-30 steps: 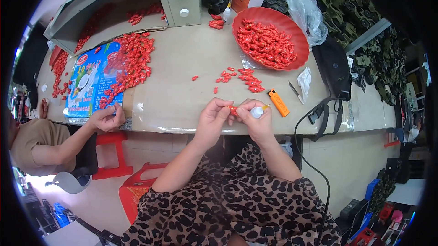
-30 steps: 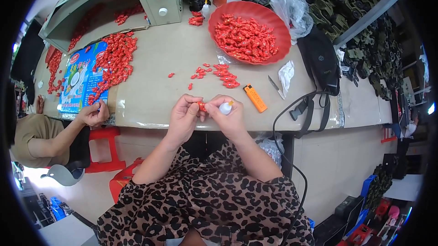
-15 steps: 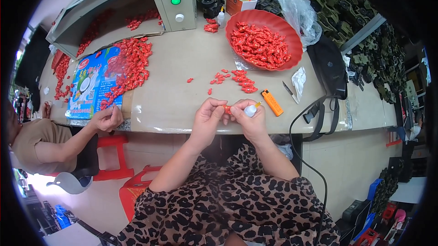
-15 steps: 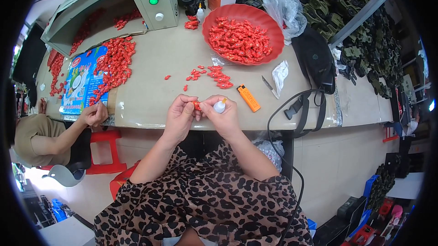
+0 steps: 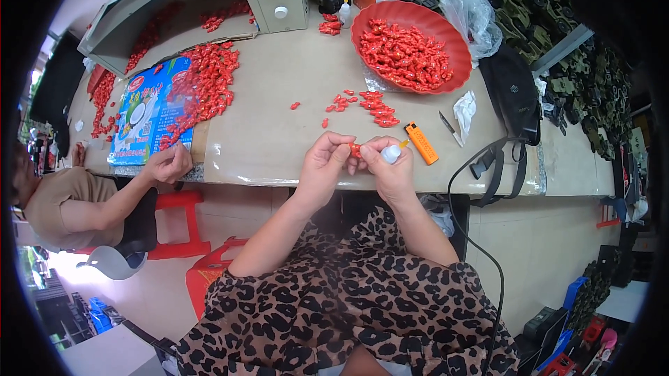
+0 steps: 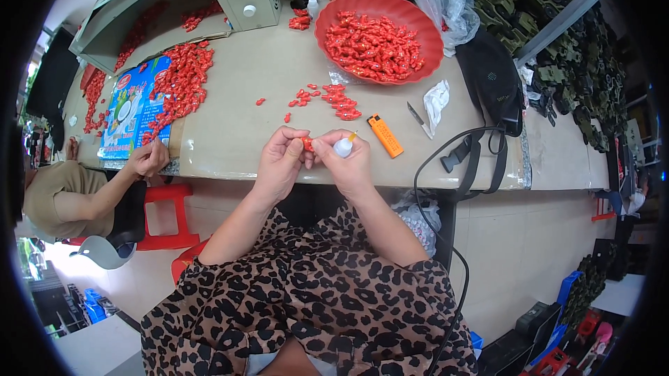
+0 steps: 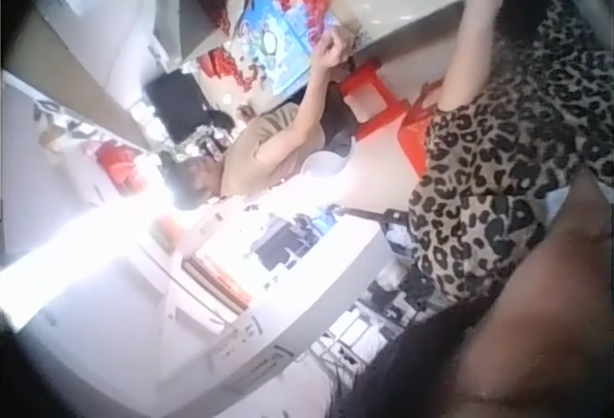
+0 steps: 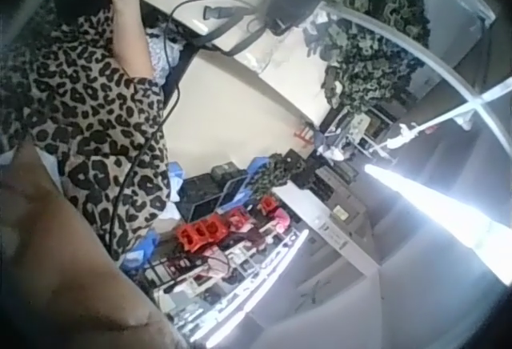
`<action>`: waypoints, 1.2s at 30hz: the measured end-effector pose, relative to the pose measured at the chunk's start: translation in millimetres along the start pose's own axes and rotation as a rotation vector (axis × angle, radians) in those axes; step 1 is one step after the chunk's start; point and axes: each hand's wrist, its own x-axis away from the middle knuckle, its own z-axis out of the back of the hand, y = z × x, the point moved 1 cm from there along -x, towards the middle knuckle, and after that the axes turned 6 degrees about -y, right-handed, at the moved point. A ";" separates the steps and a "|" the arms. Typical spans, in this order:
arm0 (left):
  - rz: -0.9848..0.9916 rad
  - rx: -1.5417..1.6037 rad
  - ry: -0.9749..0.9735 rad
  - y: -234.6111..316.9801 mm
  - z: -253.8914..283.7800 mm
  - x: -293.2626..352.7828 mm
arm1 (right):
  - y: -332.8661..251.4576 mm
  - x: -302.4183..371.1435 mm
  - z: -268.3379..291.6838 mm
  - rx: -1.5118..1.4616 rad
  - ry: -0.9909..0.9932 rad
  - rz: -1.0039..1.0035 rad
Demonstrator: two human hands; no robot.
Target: The person applies glue to small red plastic pieces using a squeeze bottle and attaches components together by hand.
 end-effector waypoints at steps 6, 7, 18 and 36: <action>0.042 -0.070 -0.134 16.5 -18.0 -11.9 | 0.1 2.6 12.1 -0.362 0.005 0.021; 0.071 -0.064 -0.134 22.7 -23.3 -14.3 | -1.7 2.8 13.0 -0.365 -0.002 0.024; -0.443 -1.910 0.003 51.6 8.3 -175.2 | -28.1 12.6 33.5 -0.616 -0.011 0.025; -0.071 -2.295 0.611 197.8 141.3 -86.5 | -19.9 13.4 46.6 -0.569 0.038 -0.017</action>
